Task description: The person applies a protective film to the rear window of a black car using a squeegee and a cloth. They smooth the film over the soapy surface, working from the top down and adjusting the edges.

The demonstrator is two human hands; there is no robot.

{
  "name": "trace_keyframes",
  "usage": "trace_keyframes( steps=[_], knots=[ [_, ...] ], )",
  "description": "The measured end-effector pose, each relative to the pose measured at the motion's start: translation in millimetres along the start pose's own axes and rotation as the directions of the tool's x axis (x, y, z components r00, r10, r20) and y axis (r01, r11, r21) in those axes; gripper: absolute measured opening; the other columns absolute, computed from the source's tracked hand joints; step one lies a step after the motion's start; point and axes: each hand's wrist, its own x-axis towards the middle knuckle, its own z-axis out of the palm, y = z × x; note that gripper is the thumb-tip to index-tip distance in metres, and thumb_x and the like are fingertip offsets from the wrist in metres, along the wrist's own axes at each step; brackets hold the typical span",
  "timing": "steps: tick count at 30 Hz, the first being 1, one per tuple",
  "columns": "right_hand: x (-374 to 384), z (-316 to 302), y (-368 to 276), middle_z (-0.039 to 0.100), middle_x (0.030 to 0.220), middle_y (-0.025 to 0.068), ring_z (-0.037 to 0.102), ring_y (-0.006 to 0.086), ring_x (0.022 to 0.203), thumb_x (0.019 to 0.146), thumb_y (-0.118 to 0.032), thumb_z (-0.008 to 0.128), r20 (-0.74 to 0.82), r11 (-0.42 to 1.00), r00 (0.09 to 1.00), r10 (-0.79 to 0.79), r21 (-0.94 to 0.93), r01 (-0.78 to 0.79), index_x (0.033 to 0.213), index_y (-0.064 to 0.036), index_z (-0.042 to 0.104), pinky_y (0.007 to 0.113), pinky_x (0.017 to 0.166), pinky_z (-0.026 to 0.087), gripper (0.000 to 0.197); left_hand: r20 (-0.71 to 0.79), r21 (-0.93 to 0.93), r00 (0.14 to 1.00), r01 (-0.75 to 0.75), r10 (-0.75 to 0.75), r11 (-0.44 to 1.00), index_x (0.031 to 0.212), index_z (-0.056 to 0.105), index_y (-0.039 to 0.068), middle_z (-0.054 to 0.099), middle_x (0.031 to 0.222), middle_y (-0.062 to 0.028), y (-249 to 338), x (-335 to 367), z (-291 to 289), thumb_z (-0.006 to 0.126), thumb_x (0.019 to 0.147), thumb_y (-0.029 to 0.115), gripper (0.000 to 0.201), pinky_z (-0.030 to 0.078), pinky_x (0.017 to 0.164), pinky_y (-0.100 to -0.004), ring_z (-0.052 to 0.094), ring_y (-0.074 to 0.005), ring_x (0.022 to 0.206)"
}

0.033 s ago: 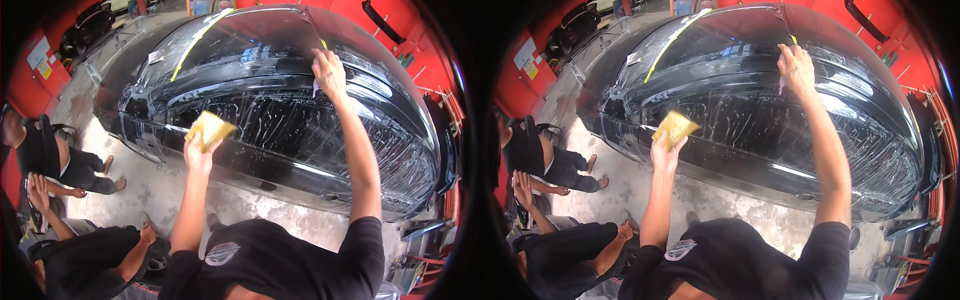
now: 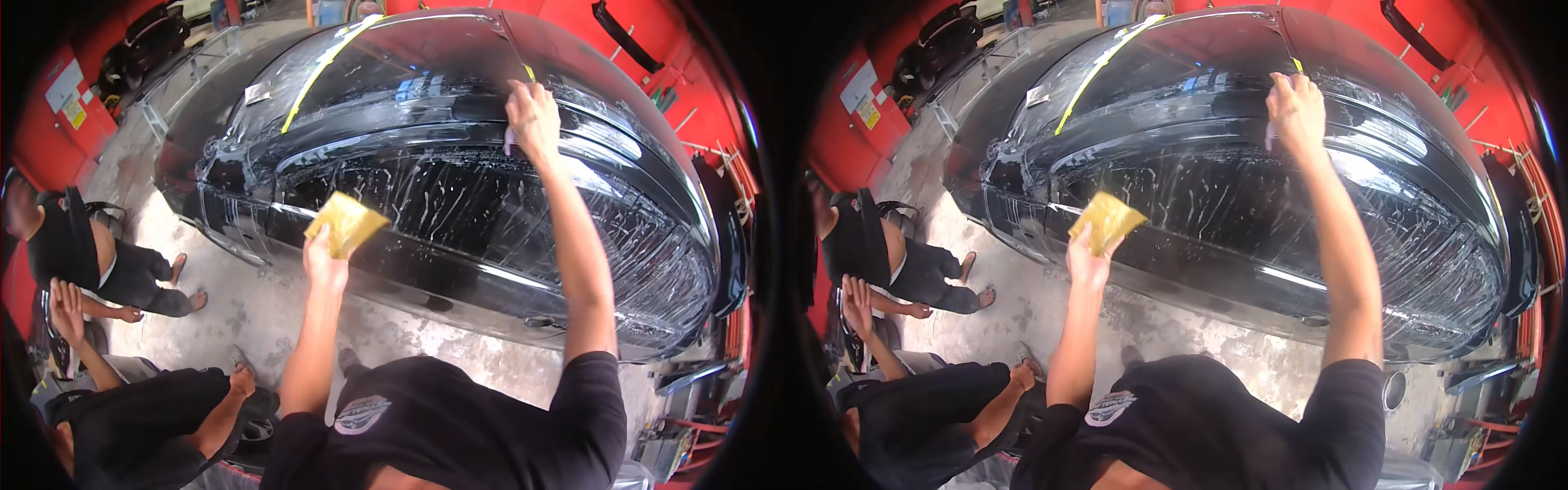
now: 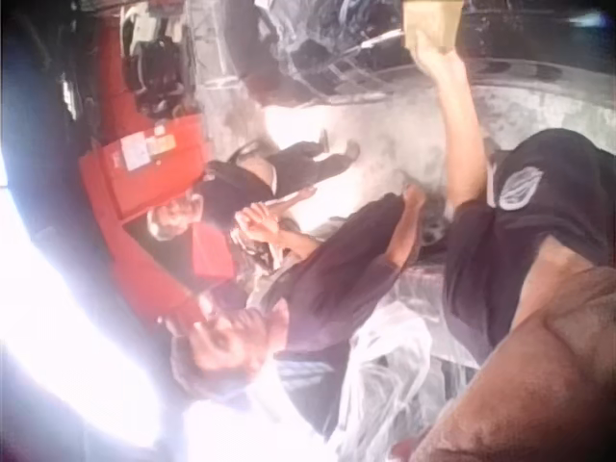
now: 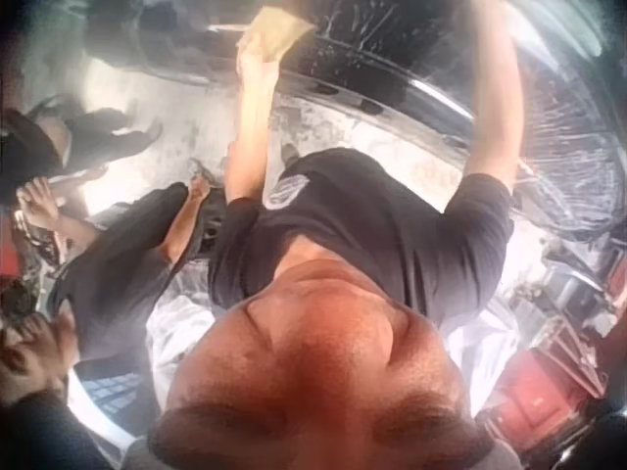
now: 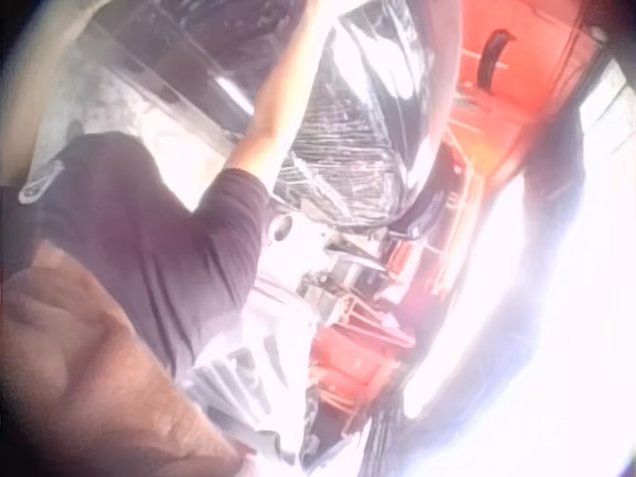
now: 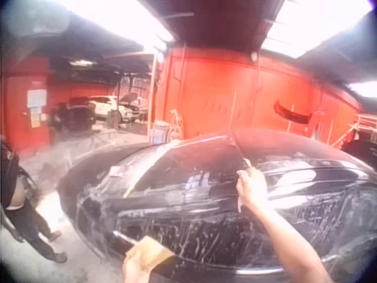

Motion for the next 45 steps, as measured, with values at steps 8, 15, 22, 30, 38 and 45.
trace_keyframes(
  steps=[8,15,22,30,38,45],
  knots=[
    [7,87,-189,0.06,0.119,0.0204,0.057,0.0378,0.121,0.081,-0.014,0.07,0.158,0.883,0.919,-0.361,0.375,0.282,0.107,-0.0085,0.072,0.052,0.11,0.043,0.027,0.047,0.111,0.985,0.161,-0.167,0.981,0.13,0.063,0.001,0.072,0.124,-0.0153,-41,-29,-39,0.058,0.102,0.01,0.03,0.06,0.094,-0.0513,0.071,-0.0332,0.114],
    [72,20,-32,0.072,0.101,0.013,0.068,0.0333,0.102,0.081,-0.018,0.074,0.006,0.926,0.948,-0.317,0.216,0.308,0.108,-0.0098,0.077,0.046,0.094,0.053,0.029,-0.242,-0.017,0.96,0.143,-0.143,0.99,0.131,0.062,0.001,0.07,0.127,-0.0156,33,-67,-157,0.059,0.1,0.011,0.033,0.06,0.096,-0.0504,0.069,-0.0337,0.118],
    [26,-47,-12,0.054,0.148,0.0216,0.05,0.0421,0.14,0.098,-0.035,0.071,0.125,0.985,0.982,-0.139,0.122,0.124,0.152,-0.0206,0.054,0.055,0.114,0.041,0.058,0.012,-0.152,0.989,0.149,-0.149,0.977,0.145,0.055,0.001,0.061,0.146,-0.0181,30,-65,-110,0.051,0.109,0.025,0.043,0.044,0.117,-0.0551,0.058,-0.0359,0.135],
    [-119,-83,-250,0.056,0.149,0.011,0.062,0.0251,0.124,0.09,-0.013,0.08,0.656,0.25,0.682,-0.325,0.755,-0.607,0.155,-0.0154,0.051,0.039,0.106,0.053,0.071,0.166,-0.072,0.955,0.259,-0.244,0.963,0.14,0.055,0.003,0.066,0.135,-0.0167,33,-43,-35,0.049,0.111,0.026,0.037,0.057,0.103,-0.0464,0.067,-0.0309,0.123],
    [-155,-50,-284,0.075,0.1,0.0069,0.07,0.0124,0.093,0.096,-0.02,0.079,0.858,-0.103,0.504,-0.105,0.494,-0.863,0.111,0.0031,0.077,0.027,0.083,0.056,0.028,0.328,0.149,0.885,0.296,-0.33,0.943,0.146,0.052,-0.001,0.07,0.128,-0.0229,34,-58,-57,0.042,0.112,0.032,0.049,0.068,0.078,-0.0499,0.075,-0.0396,0.106],
    [-166,-42,-325,0.076,0.095,0.0096,0.071,0.0137,0.082,0.097,-0.011,0.072,0.881,-0.128,0.471,0.047,0.473,-0.872,0.116,0.0051,0.071,0.029,0.078,0.057,0.025,0.328,0.154,0.922,0.161,-0.204,0.975,0.149,0.047,0.0,0.063,0.139,-0.0209,58,-69,-71,0.047,0.11,0.05,0.063,0.064,0.092,-0.0494,0.067,-0.0368,0.122]
  ],
)
